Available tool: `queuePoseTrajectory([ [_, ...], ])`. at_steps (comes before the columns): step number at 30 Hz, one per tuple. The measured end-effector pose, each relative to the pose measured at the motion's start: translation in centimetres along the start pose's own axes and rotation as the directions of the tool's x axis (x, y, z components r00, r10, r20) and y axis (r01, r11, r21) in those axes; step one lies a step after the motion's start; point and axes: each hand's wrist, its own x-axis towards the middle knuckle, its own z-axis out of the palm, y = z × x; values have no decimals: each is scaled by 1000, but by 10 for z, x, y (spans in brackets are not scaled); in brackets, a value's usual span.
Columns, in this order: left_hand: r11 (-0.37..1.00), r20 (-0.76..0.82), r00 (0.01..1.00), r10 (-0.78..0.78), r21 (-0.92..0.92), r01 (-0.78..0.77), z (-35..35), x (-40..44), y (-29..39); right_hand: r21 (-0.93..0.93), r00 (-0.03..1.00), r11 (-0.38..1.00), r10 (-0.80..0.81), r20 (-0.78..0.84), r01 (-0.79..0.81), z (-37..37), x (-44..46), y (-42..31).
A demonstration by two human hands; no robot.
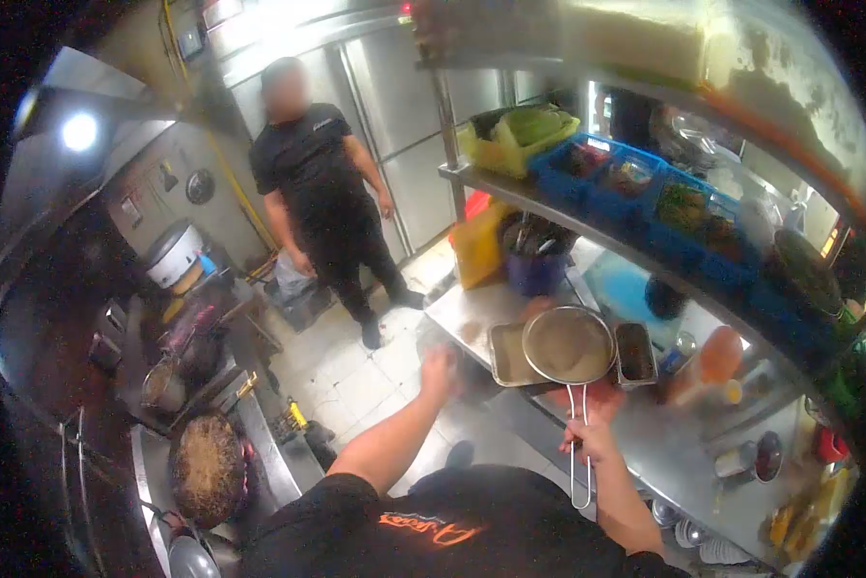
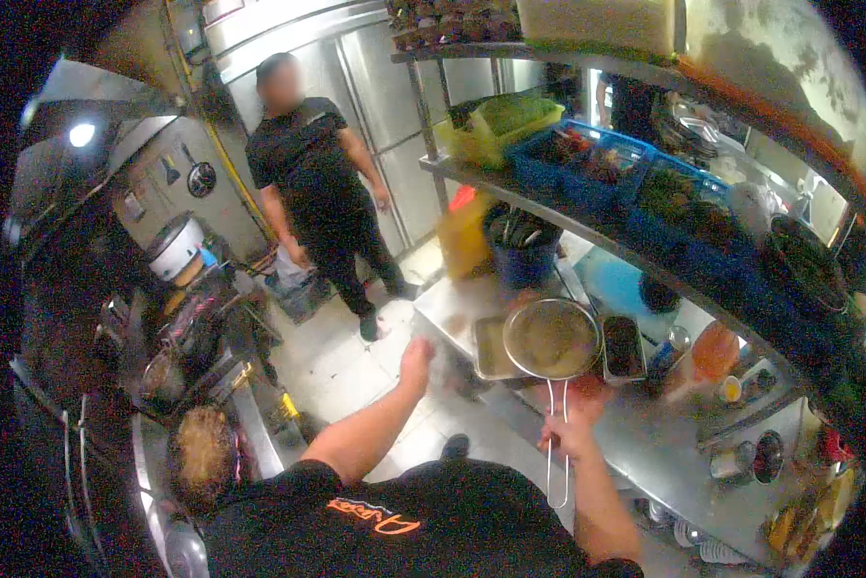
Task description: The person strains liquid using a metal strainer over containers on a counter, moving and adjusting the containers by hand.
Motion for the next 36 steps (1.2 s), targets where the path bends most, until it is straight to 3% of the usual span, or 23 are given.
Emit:
queuePoseTrajectory([
  [1,985,19,996,85,147,-87,18,7,31,26,1000,1000,-7,-9,7,0,3,-1],
  [3,956,-16,993,116,-271,-116,62,6,83,72,999,997,-32,-12,33,4,8,-3],
  [5,917,-89,992,91,-380,-119,101,19,87,112,998,992,-63,-8,63,12,9,-8],
  [8,998,-97,994,43,57,-38,131,43,55,40,999,999,3,46,-5,29,5,-20],
  [10,979,5,990,139,152,-138,137,48,23,40,994,999,11,108,-15,25,3,-16],
  [12,995,-11,997,71,-67,-71,135,35,34,60,994,998,-8,108,2,21,7,-15],
  [13,946,-65,995,-70,-321,46,135,19,63,61,998,998,-17,61,13,22,7,-16],
  [14,937,-39,997,-72,-346,54,133,14,65,90,999,995,-41,35,37,24,7,-13],
  [18,949,-55,991,-122,-300,100,142,-7,100,-7,996,1000,-13,83,14,23,2,-15],
  [22,964,-41,998,-52,-263,39,139,17,77,161,997,984,-82,2,81,23,4,-17],
  [25,942,-10,998,-70,-330,62,149,26,72,28,996,999,-26,88,24,25,-3,-27],
  [26,931,-15,994,-107,-353,95,147,26,72,-57,998,996,-69,9,69,13,9,-13],
  [29,905,-24,989,-144,-407,122,140,25,76,104,997,992,-79,6,78,6,11,-17],
  [30,907,-27,993,-111,-411,90,142,22,77,-27,997,997,-76,29,77,6,9,-17],
  [31,907,-27,997,-73,-418,55,144,21,80,-31,998,999,-40,51,41,10,6,-15],
  [34,876,164,986,36,-480,48,139,12,93,-1,994,999,-39,104,39,7,4,-21],
  [36,854,186,980,-67,-498,153,133,18,92,75,998,996,-42,42,39,5,9,-24],
])
